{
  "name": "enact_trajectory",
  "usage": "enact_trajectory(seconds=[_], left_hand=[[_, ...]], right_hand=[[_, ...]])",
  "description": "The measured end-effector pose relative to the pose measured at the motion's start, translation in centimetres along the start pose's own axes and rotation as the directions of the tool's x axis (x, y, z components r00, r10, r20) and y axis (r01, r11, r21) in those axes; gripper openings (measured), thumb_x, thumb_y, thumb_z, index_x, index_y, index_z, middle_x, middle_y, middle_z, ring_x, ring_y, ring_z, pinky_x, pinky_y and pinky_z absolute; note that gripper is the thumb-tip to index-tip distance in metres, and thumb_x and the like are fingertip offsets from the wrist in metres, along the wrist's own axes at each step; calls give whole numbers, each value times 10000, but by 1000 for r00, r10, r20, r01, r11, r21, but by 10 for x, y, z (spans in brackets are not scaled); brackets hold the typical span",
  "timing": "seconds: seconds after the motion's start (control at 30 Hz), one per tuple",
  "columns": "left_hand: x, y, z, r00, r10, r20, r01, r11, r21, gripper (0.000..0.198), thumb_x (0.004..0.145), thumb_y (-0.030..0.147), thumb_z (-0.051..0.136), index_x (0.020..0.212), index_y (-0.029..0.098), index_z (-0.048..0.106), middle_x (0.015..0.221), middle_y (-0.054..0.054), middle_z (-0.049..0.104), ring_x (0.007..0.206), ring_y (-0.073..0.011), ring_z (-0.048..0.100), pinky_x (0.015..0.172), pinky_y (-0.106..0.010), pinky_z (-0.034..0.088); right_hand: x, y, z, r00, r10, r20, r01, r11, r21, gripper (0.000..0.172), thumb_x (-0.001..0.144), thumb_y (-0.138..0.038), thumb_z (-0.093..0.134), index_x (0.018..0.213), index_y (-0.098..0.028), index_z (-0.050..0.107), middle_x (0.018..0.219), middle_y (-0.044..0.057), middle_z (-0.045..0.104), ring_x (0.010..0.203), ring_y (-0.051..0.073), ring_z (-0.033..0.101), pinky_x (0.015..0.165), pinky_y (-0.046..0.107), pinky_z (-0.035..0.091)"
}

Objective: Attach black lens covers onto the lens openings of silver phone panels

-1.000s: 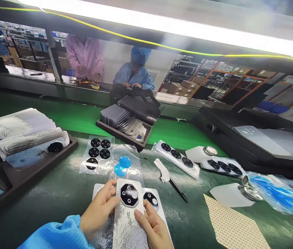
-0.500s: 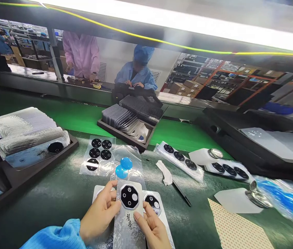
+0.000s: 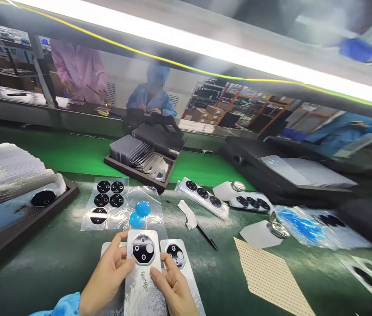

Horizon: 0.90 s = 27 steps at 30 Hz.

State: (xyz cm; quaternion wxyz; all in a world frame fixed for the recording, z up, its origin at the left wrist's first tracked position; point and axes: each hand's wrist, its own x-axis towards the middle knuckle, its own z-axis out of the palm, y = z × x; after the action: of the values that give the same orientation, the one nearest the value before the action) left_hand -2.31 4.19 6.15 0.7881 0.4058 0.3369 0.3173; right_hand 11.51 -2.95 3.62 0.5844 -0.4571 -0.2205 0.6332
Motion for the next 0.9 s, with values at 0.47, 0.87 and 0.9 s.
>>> enact_trajectory(seconds=[0.47,0.87,0.9], left_hand=[[1,32,-14,948,129,-292,-88,985,150,676,823,448,676,1387,277,345,1113,-50,704,891,-234,668,680,-271,438],[2,10,-7,996,51,-74,-49,998,31,749,798,391,703,1402,220,294,1080,-107,702,863,-248,696,748,-325,503],[3,10,-7,996,44,-78,-41,999,35,756,793,388,702,1407,228,291,1082,-104,701,847,-243,696,725,-315,501]], right_hand=[[3,-32,-78,869,-369,-330,172,850,-499,562,792,-637,631,1066,-148,590,550,-33,568,460,89,429,461,208,335],[11,-26,-106,872,-312,-378,71,844,-532,654,664,-684,698,1029,-145,634,502,-44,535,437,93,380,451,228,327],[11,-26,-107,873,-311,-376,70,843,-534,658,654,-686,703,1026,-147,633,502,-41,544,434,96,387,450,230,334]])
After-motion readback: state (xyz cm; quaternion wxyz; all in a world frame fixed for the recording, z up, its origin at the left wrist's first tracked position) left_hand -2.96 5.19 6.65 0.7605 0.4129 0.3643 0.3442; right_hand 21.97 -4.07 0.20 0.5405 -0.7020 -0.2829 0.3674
